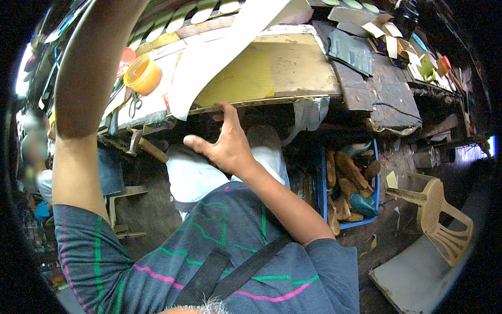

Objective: The person places a white rectangular shoe part on the workbench, then uses a yellow brush to apply yellow glue from a small container onto the surface. They repeatedly dip the brush and spread the glue across the part, flipping it over to coat the other side as well.

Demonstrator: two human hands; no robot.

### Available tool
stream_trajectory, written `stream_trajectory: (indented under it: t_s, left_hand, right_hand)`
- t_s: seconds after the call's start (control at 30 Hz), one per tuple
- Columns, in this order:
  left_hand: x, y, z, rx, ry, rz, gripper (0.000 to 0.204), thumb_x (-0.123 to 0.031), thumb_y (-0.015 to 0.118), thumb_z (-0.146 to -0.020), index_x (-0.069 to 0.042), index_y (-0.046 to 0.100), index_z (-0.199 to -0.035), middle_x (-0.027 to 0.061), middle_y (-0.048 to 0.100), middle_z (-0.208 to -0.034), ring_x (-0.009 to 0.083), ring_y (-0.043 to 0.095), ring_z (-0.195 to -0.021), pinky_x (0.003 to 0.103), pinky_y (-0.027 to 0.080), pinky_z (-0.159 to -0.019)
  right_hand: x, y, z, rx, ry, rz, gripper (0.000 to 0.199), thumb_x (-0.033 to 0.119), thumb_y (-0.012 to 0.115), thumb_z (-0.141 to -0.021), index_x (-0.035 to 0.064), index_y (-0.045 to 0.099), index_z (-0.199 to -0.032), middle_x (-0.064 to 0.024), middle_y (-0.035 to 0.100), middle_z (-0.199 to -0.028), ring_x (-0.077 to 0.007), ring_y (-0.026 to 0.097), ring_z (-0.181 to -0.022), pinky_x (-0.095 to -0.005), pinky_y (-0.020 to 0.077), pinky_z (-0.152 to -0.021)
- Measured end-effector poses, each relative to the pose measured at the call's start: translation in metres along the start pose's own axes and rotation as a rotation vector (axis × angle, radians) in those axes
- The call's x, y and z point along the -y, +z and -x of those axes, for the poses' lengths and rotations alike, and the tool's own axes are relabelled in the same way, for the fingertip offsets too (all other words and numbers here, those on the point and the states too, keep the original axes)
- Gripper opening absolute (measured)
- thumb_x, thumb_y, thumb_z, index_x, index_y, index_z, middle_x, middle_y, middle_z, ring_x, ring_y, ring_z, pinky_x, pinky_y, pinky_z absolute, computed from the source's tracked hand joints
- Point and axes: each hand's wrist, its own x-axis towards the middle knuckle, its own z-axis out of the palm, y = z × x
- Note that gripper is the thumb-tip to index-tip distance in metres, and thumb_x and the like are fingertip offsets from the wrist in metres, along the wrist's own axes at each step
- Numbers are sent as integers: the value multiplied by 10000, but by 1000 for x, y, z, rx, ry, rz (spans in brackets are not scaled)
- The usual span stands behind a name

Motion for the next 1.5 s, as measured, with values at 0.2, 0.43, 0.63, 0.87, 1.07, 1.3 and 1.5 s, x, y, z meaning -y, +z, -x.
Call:
stream_trajectory:
  t_s: [0.2,0.43,0.63,0.87,1.07,1.3,1.5]
  left_hand:
    - [17,10,108,-39,-309,-33,224,-207,602,-1048,-51,754,-998,68,727,-866,194,661,-731,344,534,-652]
    - [28,23,185,-84,-567,-71,229,-223,595,-1064,-60,751,-1021,42,719,-860,157,638,-714,308,505,-618]
    - [32,24,197,-252,-658,-75,234,-236,589,-1078,-69,749,-1041,20,712,-855,126,618,-699,278,481,-588]
    - [33,-17,159,-734,-611,-91,241,-252,583,-1094,-78,747,-1065,-7,704,-849,89,596,-681,243,452,-553]
    - [18,-61,111,-1103,-557,-23,246,-266,577,-1108,-87,744,-1085,-29,697,-844,58,576,-666,213,427,-523]
    - [60,-3,125,-851,-696,569,190,-230,691,-1028,-52,720,-1086,-18,683,-870,109,607,-764,247,503,-749]
    - [135,155,121,-394,-928,109,492,-263,716,-970,-101,694,-1433,227,778,-1172,356,759,-1072,454,565,-979]
  right_hand:
    - [-6,35,-20,53,76,-109,756,402,891,-878,-8,572,-1427,-206,686,-1293,-319,714,-1049,-434,564,-981]
    - [2,64,-44,-36,84,-214,317,241,810,-948,9,764,-1159,-150,802,-1082,-270,760,-980,-396,578,-917]
    - [50,-53,-21,-55,-90,41,260,150,756,-977,-17,769,-1177,-120,810,-1068,-186,752,-998,-359,593,-914]
    - [144,-263,2,-222,-302,258,326,211,730,-1040,2,729,-1290,-108,770,-1249,-179,732,-1127,-355,568,-1044]
    - [197,-355,-22,-439,-619,549,374,260,678,-1078,44,710,-1382,-107,774,-1241,-216,711,-1180,-415,519,-1120]
    - [152,-344,-87,-180,-386,304,261,170,722,-1049,15,751,-1257,-13,774,-1144,-95,691,-1054,-262,541,-937]
    - [-10,-304,-153,-89,31,427,329,215,725,-1042,-41,745,-1248,-47,779,-1107,-123,682,-993,-298,532,-929]
